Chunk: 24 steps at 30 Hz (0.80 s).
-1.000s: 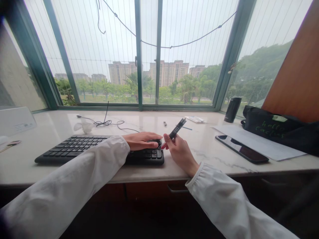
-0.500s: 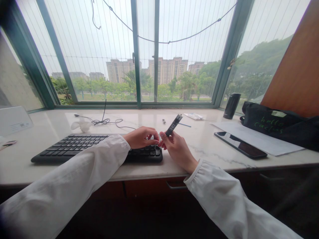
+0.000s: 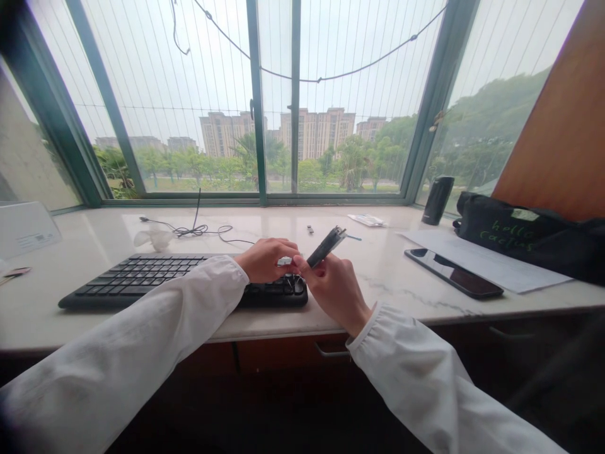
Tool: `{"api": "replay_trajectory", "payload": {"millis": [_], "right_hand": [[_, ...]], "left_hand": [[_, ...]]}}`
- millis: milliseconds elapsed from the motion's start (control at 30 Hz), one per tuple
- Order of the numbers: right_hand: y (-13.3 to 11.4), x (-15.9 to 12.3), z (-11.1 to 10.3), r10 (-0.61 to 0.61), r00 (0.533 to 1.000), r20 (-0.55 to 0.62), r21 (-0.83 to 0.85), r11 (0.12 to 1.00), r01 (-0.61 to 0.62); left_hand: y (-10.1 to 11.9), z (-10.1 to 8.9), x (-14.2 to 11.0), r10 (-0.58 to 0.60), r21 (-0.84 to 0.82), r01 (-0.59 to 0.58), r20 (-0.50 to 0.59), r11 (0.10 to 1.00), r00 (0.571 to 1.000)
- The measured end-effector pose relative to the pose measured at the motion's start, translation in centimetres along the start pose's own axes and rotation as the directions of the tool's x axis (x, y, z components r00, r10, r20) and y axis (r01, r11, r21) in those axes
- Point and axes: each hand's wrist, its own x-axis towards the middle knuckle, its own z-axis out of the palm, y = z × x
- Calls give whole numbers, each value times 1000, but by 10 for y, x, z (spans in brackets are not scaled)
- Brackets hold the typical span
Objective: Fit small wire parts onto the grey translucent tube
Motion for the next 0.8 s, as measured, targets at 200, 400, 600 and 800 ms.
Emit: {"api": "replay_trajectory", "payload": {"millis": [200, 400, 600, 800], "right_hand": [[-2, -4, 0, -23, 1000, -4, -61, 998, 23], [3, 2, 0, -50, 999, -4, 1, 999, 50], [13, 10, 1, 20, 996, 92, 149, 988, -34], [20, 13, 4, 26, 987, 159, 199, 978, -58]], "left_hand": [[2, 1, 0, 3, 17, -3, 14, 1000, 1000], [-1, -1, 1, 2, -52, 0, 35, 999, 999], [-6, -4, 2, 40, -170, -26, 80, 985, 996], [-10, -9, 0, 96, -297, -62, 101, 953, 990]]}}
